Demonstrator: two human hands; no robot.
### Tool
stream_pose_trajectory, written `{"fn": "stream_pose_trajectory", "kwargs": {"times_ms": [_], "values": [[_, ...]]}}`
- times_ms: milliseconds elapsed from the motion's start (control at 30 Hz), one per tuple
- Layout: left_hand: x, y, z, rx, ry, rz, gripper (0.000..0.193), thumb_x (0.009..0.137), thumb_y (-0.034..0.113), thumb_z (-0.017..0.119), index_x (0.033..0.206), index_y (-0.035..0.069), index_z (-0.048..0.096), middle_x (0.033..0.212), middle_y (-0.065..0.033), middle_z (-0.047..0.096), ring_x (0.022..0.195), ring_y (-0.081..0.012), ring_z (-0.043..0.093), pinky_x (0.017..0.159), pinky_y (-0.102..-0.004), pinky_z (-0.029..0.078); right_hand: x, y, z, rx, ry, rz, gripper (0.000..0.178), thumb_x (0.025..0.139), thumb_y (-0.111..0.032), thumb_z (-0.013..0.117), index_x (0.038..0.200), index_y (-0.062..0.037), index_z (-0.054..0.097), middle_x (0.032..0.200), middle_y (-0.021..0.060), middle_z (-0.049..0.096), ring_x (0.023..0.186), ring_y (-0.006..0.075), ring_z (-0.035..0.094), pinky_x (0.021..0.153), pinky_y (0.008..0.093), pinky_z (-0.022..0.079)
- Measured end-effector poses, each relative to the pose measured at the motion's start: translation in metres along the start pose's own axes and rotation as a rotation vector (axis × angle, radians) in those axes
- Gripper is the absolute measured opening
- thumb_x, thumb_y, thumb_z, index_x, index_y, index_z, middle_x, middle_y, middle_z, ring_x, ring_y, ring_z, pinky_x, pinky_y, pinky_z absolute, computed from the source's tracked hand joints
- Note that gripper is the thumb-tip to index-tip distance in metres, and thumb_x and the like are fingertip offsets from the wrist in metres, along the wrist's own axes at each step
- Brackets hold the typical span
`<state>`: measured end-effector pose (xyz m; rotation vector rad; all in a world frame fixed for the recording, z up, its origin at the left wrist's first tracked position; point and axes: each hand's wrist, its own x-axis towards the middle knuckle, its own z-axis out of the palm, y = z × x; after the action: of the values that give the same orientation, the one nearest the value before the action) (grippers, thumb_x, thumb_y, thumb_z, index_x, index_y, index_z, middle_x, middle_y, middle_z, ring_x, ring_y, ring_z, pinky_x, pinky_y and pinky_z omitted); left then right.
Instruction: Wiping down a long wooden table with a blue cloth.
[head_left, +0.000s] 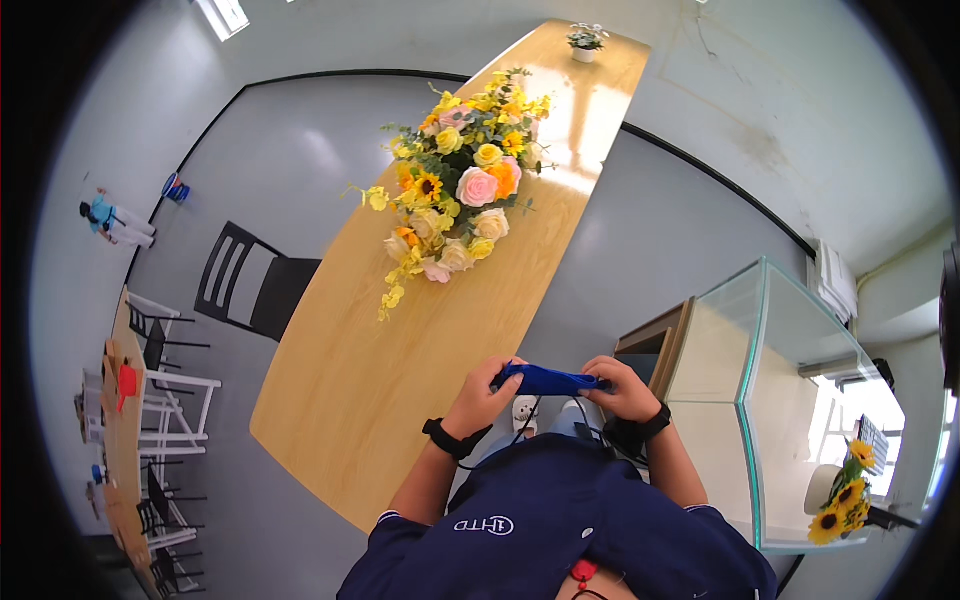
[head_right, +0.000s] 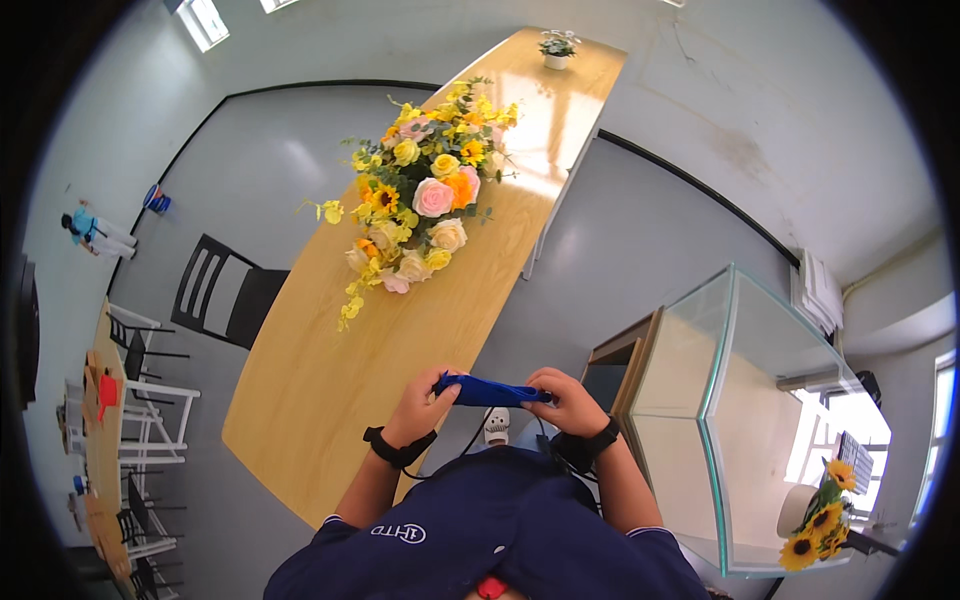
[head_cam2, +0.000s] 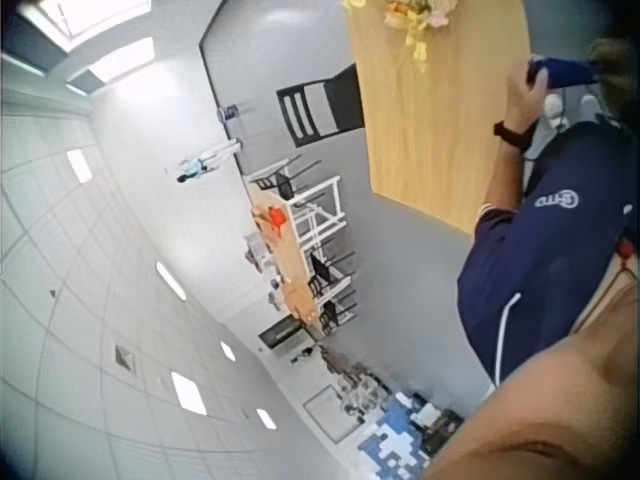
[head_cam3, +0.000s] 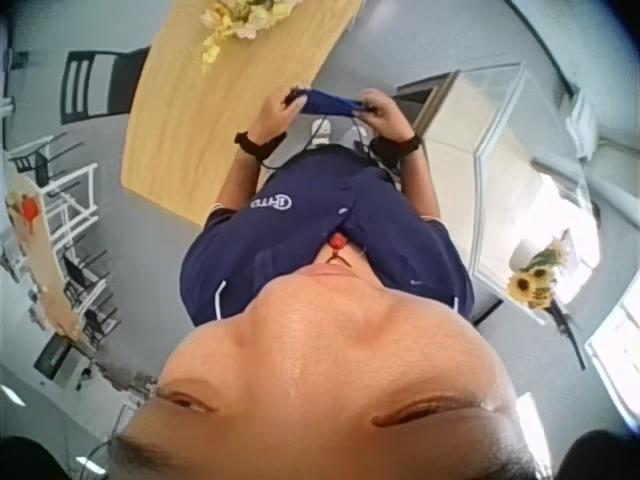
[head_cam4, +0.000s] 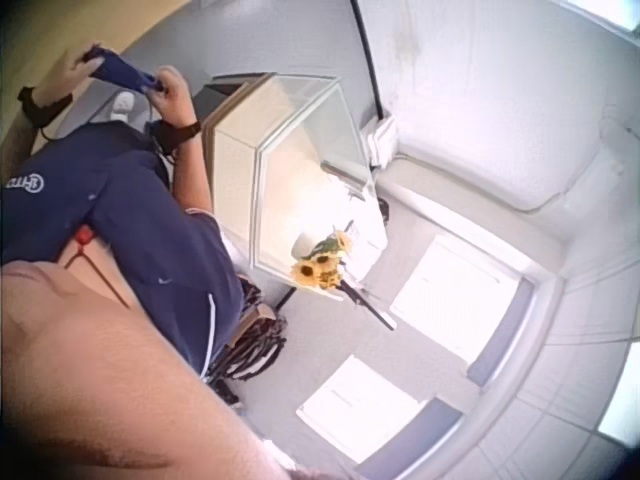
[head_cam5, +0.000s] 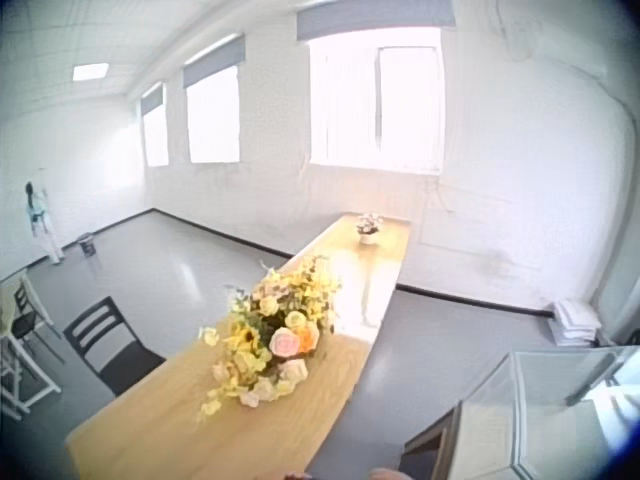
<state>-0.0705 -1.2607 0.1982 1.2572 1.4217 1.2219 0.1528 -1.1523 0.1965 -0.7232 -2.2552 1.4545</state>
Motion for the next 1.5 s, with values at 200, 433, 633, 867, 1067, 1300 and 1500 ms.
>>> {"fn": "stream_pose_trajectory", "kwargs": {"times_ms": [200,433,633,867,1067,1300,1500], "values": [[-0.037,-0.041,-0.024,0.065,0.338,-0.224,0.018,0.077,0.013,0.055,0.089,0.0,0.054,0.095,-0.0087,0.052,0.088,-0.0197,0.05,0.073,-0.0275,0.041,0.066,-0.014,0.019,-0.064,-0.189,0.082,0.016,0.071,-0.015,0.062,0.076,-0.0016,0.056,0.064,0.0092,0.053,0.056,0.0188,0.049,0.05,0.0274,0.037],[-0.087,-0.045,-0.01,0.19,0.59,-0.33,0.016,0.077,0.011,0.055,0.092,0.004,0.053,0.101,-0.0081,0.05,0.096,-0.0217,0.047,0.075,-0.0317,0.043,0.108,-0.023,0.045,-0.173,-0.505,-0.087,0.018,0.07,-0.016,0.063,0.076,-0.0005,0.056,0.067,0.0116,0.053,0.058,0.0233,0.049,0.051,0.0305,0.038],[-0.094,-0.046,0.015,0.238,0.798,-0.32,0.02,0.073,0.01,0.054,0.09,0.0,0.052,0.095,-0.0133,0.053,0.093,-0.0281,0.049,0.08,-0.0329,0.04,0.119,-0.02,0.052,-0.173,-0.602,-0.172,0.023,0.068,-0.018,0.066,0.075,0.0013,0.055,0.065,0.0129,0.053,0.055,0.0243,0.05,0.05,0.0304,0.039],[-0.081,-0.027,0.02,0.281,0.791,-0.414,0.026,0.072,0.017,0.057,0.091,-0.001,0.053,0.091,-0.0157,0.054,0.087,-0.0293,0.051,0.077,-0.0332,0.041,0.127,-0.015,0.049,-0.151,-0.662,-0.183,0.027,0.067,-0.02,0.068,0.074,0.0016,0.053,0.06,0.0121,0.049,0.05,0.0199,0.047,0.047,0.028,0.038],[-0.067,-0.024,0.02,0.307,0.708,-0.372,0.022,0.071,0.018,0.06,0.083,0.0,0.054,0.083,-0.0136,0.054,0.08,-0.0261,0.052,0.07,-0.0324,0.042,0.13,-0.006,0.037,-0.055,-0.6,-0.144,0.026,0.067,-0.016,0.069,0.072,0.0019,0.051,0.059,0.0099,0.048,0.05,0.0162,0.045,0.047,0.0261,0.037],[-0.049,-0.024,0.021,0.292,0.803,-0.325,0.017,0.068,0.011,0.057,0.081,0.001,0.053,0.079,-0.0136,0.054,0.076,-0.0263,0.053,0.068,-0.0325,0.042,0.136,-0.006,0.026,-0.072,-0.52,-0.229,0.025,0.065,-0.013,0.069,0.07,0.0,0.048,0.065,0.0067,0.047,0.054,0.0148,0.044,0.049,0.0246,0.038],[-0.033,-0.021,0.027,0.339,0.765,-0.292,0.016,0.067,0.008,0.052,0.082,0.001,0.053,0.079,-0.0143,0.054,0.077,-0.0291,0.052,0.068,-0.0344,0.042,0.137,-0.001,0.016,-0.026,-0.473,-0.291,0.027,0.063,-0.01,0.07,0.07,-0.0022,0.046,0.073,0.0045,0.047,0.06,0.0142,0.045,0.05,0.0225,0.038]]}}
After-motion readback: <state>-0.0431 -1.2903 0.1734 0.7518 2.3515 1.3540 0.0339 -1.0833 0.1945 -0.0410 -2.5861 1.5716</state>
